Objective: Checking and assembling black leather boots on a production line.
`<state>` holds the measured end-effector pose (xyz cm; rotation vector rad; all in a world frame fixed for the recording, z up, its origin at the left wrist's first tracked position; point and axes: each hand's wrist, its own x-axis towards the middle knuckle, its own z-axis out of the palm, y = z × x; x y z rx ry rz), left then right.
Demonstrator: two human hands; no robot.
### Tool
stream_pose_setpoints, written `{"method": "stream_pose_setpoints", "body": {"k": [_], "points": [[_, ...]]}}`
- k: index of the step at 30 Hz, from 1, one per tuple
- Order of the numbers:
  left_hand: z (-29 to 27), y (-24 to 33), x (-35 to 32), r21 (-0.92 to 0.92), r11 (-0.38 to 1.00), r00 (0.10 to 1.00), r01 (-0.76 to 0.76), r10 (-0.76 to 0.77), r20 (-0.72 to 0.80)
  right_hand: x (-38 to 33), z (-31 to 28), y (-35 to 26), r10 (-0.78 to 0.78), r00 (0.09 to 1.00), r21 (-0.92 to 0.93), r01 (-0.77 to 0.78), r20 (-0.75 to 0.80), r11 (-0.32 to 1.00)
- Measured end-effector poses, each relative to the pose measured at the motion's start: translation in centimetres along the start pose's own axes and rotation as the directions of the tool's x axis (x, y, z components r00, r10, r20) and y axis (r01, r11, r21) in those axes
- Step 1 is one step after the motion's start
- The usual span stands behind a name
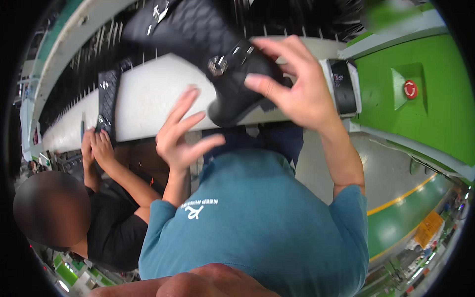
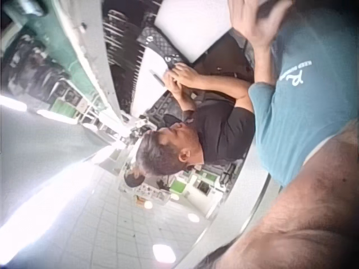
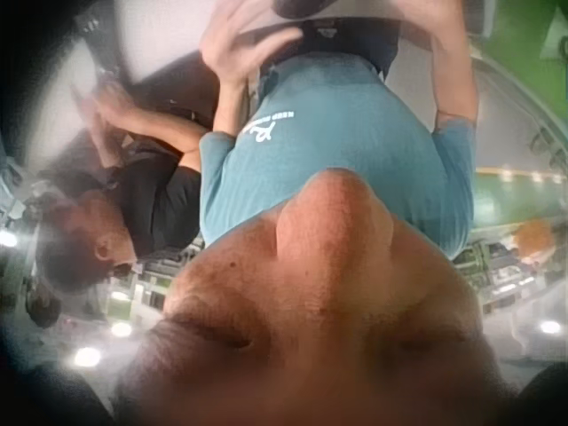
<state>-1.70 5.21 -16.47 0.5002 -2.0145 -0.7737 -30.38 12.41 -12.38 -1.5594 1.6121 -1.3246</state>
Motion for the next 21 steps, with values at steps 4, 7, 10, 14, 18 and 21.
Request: {"method": "stream_pose_setpoints", "body": {"k": [4, 7, 10, 14, 18, 21], "points": [[-2.5, 5.6, 7.9, 0.407, 0.841, 0.927, -0.358, 0.266, 0.264, 1.6, -1.1, -2.4, -0.438, 0.877, -0.264, 0.478, 0.198, 0.838], [-1.9, 5.6, 12.1, 0.489, 0.835, 0.822, -0.253, -0.081, 0.564, 1.7, -0.6, -0.4, -0.55, 0.818, -0.099, 0.569, 0.169, 0.816], [-1.8, 4.0, 13.3, 0.555, 0.793, 0.741, -0.253, -0.21, 0.638, 0.1, 1.0, 2.0, -0.44, 0.888, -0.002, 0.444, -0.135, 0.896], [-1.7, 3.0, 11.8, 0.497, 0.807, 0.805, -0.319, -0.047, 0.592, -1.3, 4.6, 4.0, -0.333, 0.854, 0.018, 0.37, -0.399, 0.929], [-1.1, 3.0, 11.3, 0.497, 0.789, 0.808, -0.362, 0.0, 0.589, -1.4, 6.5, 5.0, -0.238, 0.858, 0.072, 0.301, -0.455, 0.951], [-0.6, 3.1, 11.5, 0.479, 0.783, 0.79, -0.397, 0.026, 0.612, -1.3, 6.4, 5.1, -0.249, 0.84, 0.104, 0.337, -0.481, 0.936]]}}
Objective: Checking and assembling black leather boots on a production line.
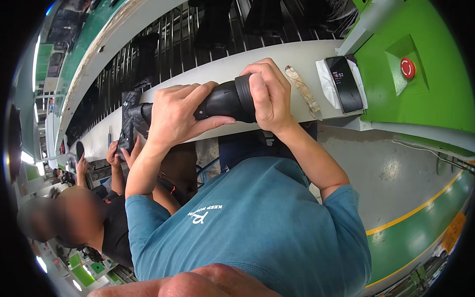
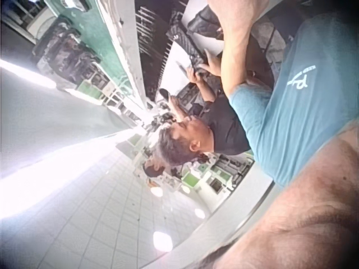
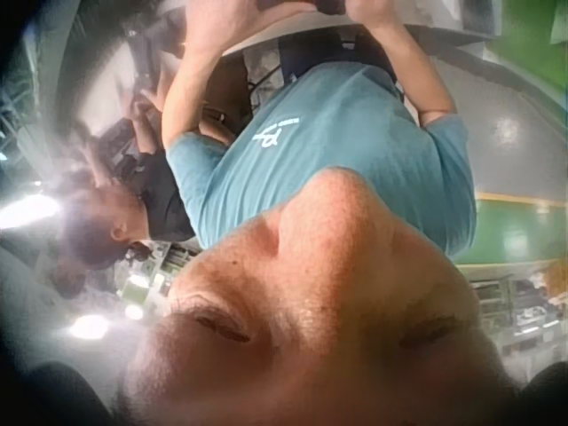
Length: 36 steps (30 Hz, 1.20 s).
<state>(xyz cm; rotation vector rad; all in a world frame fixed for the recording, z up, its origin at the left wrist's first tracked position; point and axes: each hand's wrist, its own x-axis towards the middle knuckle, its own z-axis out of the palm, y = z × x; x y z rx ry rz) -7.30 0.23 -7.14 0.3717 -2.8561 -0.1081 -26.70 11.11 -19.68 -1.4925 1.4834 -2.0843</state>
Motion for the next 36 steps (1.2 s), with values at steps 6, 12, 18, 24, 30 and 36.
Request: {"method": "stream_pose_setpoints", "body": {"k": [6, 12, 18, 24, 30, 36], "points": [[0.3, -0.4, 0.6, -0.01, 0.997, 0.997, -0.072, 0.072, -0.021, 0.1, 0.0, -0.3, -0.025, 0.999, 0.036, 0.026, -0.026, 0.999], [0.7, 0.2, 0.9, 0.001, 0.997, 0.996, -0.08, 0.079, -0.04, 0.4, -0.4, 0.1, -0.069, 0.998, -0.013, 0.069, -0.006, 0.998], [3.2, -1.8, -0.2, -0.224, 0.971, 0.973, -0.08, 0.028, -0.227, 2.0, -0.9, -1.5, -0.233, 0.967, -0.163, 0.247, 0.1, 0.955], [8.8, -1.6, -8.5, -0.219, 0.967, 0.965, 0.13, -0.174, -0.195, 1.2, -3.9, 1.1, -0.121, 0.799, -0.146, 0.253, 0.59, 0.956], [12.5, 1.8, -13.4, -0.469, 0.823, 0.894, 0.321, -0.427, -0.137, -2.1, -3.0, 4.6, -0.233, 0.693, -0.052, 0.364, 0.682, 0.93], [15.6, 3.5, -12.7, -0.48, 0.813, 0.767, 0.33, -0.527, -0.366, -0.6, -2.5, 3.4, -0.191, 0.645, -0.069, 0.355, 0.74, 0.932]]}}
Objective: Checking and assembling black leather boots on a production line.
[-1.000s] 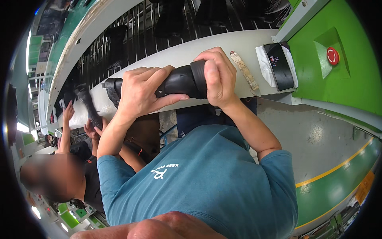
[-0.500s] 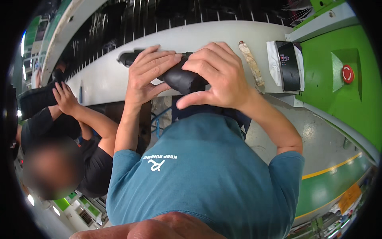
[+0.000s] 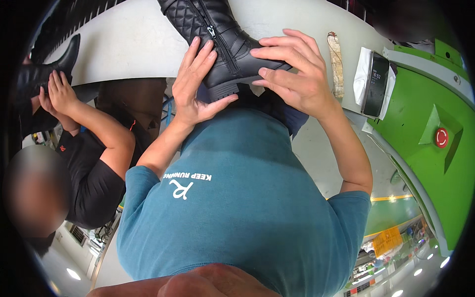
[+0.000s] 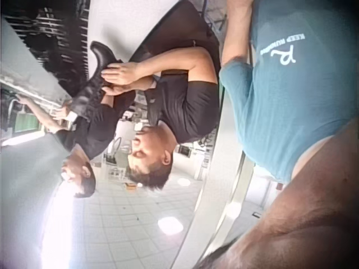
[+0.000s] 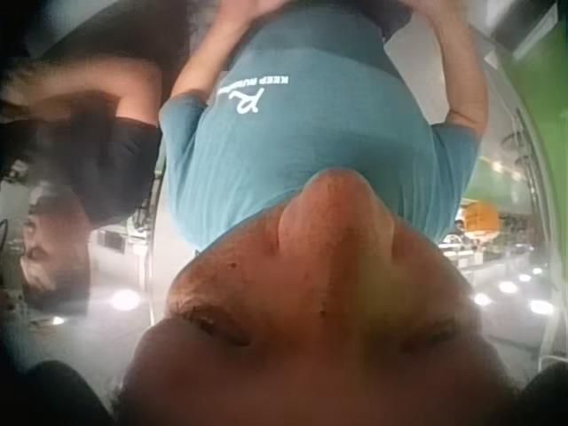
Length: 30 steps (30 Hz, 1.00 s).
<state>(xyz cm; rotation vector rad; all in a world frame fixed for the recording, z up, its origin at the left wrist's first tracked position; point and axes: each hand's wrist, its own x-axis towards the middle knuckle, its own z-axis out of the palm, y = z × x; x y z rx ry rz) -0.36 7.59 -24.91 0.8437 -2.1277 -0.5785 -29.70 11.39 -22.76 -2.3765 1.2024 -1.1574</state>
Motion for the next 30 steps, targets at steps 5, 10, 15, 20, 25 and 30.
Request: {"method": "stream_pose_setpoints", "body": {"k": [5, 10, 15, 20, 25, 30], "points": [[0.5, -0.9, -0.6, -0.057, 0.998, 0.999, 0.021, -0.023, -0.033, 1.3, -0.9, 0.1, 0.295, 0.945, 0.138, -0.314, 0.145, 0.939], [-0.5, -1.2, 0.9, -0.094, 0.996, 1.0, -0.009, 0.008, -0.012, 4.0, -2.2, -0.7, 0.63, 0.717, 0.175, -0.69, 0.298, 0.702], [0.0, 0.6, 2.5, -0.387, 0.921, 0.993, -0.053, 0.007, -0.121, 6.8, -5.0, -5.3, 0.32, 0.947, 0.171, -0.321, 0.035, 0.932], [-0.5, 0.3, 2.3, -0.594, 0.796, 0.989, -0.113, 0.035, -0.141, 6.1, -4.8, -5.9, 0.171, 0.984, 0.116, -0.176, 0.056, 0.978], [-4.1, -1.5, 0.5, -0.285, 0.941, 0.983, 0.182, -0.185, 0.017, 2.4, 0.0, -3.2, 0.204, 0.978, 0.001, -0.205, 0.032, 0.979], [-3.6, -1.5, 0.7, -0.076, 0.981, 0.984, 0.178, -0.177, 0.025, 1.5, 2.3, -2.0, 0.182, 0.982, -0.056, -0.184, -0.048, 0.981]]}}
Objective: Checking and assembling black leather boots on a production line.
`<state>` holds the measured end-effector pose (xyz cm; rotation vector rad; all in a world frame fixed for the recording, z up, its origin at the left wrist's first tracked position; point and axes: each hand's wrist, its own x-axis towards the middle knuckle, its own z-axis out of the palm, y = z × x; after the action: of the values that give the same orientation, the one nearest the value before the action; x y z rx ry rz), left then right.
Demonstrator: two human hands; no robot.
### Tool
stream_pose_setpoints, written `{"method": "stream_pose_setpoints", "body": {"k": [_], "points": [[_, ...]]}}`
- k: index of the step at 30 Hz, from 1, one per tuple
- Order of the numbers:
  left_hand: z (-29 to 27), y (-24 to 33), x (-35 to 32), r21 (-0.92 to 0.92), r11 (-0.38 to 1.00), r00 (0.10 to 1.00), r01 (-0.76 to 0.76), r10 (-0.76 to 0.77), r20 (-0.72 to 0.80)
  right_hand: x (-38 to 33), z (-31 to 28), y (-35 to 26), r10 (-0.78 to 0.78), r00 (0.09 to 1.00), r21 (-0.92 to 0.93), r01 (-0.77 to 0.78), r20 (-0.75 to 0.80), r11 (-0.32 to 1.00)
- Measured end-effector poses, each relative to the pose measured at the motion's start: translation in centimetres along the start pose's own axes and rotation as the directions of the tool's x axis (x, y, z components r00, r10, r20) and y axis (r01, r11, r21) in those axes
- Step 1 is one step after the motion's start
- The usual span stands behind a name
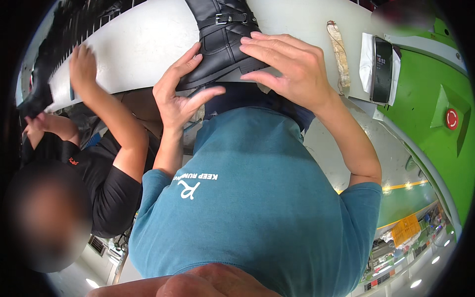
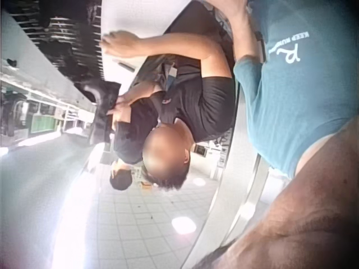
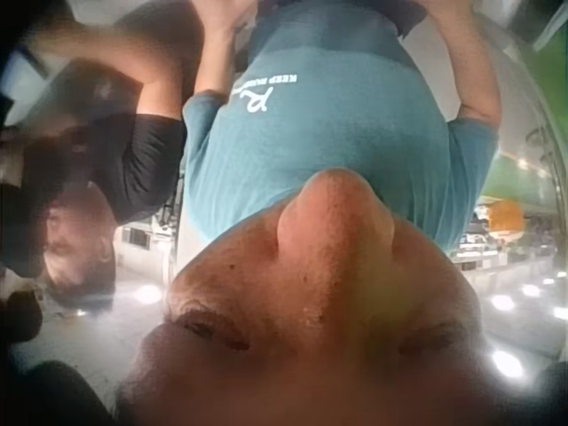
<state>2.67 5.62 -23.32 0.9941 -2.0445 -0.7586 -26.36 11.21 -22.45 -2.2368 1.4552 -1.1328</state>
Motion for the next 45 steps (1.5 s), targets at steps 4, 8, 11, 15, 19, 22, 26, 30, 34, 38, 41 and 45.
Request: {"method": "stream_pose_setpoints", "body": {"k": [4, 8, 11, 15, 19, 22, 26, 30, 34, 38, 41, 45], "points": [[1.3, -0.4, 0.9, -0.012, 0.999, 0.997, -0.041, 0.04, -0.073, 0.4, -0.1, 0.2, 0.061, 0.998, 0.02, -0.06, -0.034, 0.998], [1.2, -1.3, 0.4, -0.04, 0.998, 0.997, -0.043, 0.04, -0.069, 0.0, 0.2, 0.3, 0.178, 0.984, 0.158, -0.178, 0.012, 0.971], [1.1, -2.0, -0.3, -0.076, 0.992, 0.988, -0.098, 0.088, -0.126, -0.2, 1.6, 0.2, 0.446, 0.884, 0.518, -0.319, -0.14, 0.793], [0.7, -1.4, -1.0, -0.078, 0.947, 0.95, -0.31, 0.305, -0.072, 0.5, 3.5, -1.2, 0.678, 0.639, 0.886, -0.462, 0.364, -0.039], [-0.8, 2.9, -1.8, 0.076, 0.971, 0.973, -0.225, 0.229, -0.043, 1.7, 2.3, -5.3, 0.689, 0.716, 0.913, -0.349, 0.114, 0.211], [-0.5, 7.8, -1.9, -0.251, 0.96, 0.975, -0.124, 0.071, -0.21, 3.6, -0.5, -9.8, 0.531, 0.833, 0.896, -0.107, -0.156, 0.431], [0.8, 11.3, 2.5, -0.615, 0.717, 0.885, -0.33, 0.007, -0.466, 6.8, -4.5, -12.5, -0.123, 0.948, 0.572, 0.278, -0.294, 0.772], [-1.9, 12.0, 13.0, -0.348, 0.722, 0.509, -0.598, 0.006, -0.861, 8.1, -6.6, -8.7, -0.327, 0.875, 0.292, 0.437, -0.356, 0.851], [-12.6, 13.3, 28.1, 0.142, 0.688, 0.203, -0.712, 0.395, -0.896, 9.2, -6.0, 3.1, 0.109, 0.969, -0.008, -0.113, -0.222, 0.994], [-24.6, 9.5, 42.7, 0.284, 0.817, 0.32, -0.502, 0.48, -0.817, 9.0, -4.8, 14.5, 0.406, 0.907, -0.298, -0.421, -0.114, 0.857], [-31.2, 0.3, 49.0, 0.253, 0.908, 0.539, -0.334, 0.404, -0.739, 9.5, -3.7, 18.9, 0.515, 0.856, -0.508, -0.465, -0.047, 0.725], [-37.2, -13.1, 51.9, 0.69, 0.617, 0.747, 0.379, 0.236, -0.621, 10.5, -2.0, 21.6, 0.567, 0.823, -0.555, -0.466, 0.014, 0.689]]}}
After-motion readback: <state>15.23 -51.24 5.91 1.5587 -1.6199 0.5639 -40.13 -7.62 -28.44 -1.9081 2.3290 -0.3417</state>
